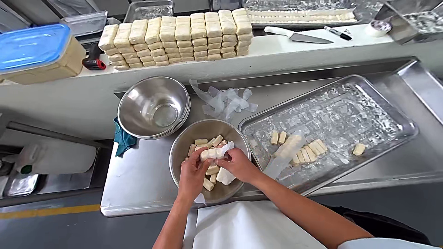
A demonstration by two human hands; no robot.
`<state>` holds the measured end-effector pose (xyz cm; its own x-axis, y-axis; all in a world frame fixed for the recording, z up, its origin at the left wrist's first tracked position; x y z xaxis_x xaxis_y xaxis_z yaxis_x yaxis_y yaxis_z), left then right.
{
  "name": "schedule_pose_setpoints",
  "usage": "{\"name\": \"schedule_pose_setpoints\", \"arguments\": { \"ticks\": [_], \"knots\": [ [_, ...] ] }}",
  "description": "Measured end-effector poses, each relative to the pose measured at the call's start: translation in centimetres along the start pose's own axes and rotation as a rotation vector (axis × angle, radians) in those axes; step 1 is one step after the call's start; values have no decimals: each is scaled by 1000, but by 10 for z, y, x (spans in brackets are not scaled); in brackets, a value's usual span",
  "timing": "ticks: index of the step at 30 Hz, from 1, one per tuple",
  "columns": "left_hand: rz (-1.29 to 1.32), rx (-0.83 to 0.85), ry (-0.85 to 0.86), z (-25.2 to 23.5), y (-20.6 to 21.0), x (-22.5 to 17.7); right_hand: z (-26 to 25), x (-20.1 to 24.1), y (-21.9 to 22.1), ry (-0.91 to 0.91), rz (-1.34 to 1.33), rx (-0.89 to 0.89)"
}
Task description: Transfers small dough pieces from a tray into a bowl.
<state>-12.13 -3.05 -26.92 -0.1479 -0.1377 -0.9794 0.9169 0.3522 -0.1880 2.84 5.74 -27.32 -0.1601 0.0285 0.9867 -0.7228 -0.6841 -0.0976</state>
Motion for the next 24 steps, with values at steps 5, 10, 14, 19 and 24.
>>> {"name": "schedule_pose_setpoints", "arguments": {
  "ticks": [5, 10, 14, 19, 24],
  "knots": [
    [-224, -164, 43, 4, -2, -4, 3, 1, 1, -125, 237, -131],
    [-223, -266, 64, 8, -7, -6, -2, 5, -9, -1, 200, -103],
    [-105, -79, -21, -3, -15, 6, -1, 0, -19, 170, -186, 16],
    [21, 87, -98, -6, -2, 0, -1, 4, -10, 138, -223, 76],
    [-94, -56, 27, -3, 10, -5, -3, 7, 0, -51, 111, -28]
  ]
}}
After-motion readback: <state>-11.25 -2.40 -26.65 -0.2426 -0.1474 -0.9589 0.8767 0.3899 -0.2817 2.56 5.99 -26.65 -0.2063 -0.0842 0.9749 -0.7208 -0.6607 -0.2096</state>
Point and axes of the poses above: each hand's wrist, its own z-axis away from the middle knuckle, its own y-axis out of the palm, x = y × z, the point moved 4 cm from there along -z, towards the middle knuckle, and after that the axes turned 2 degrees about -x, right-handed, at the moved point
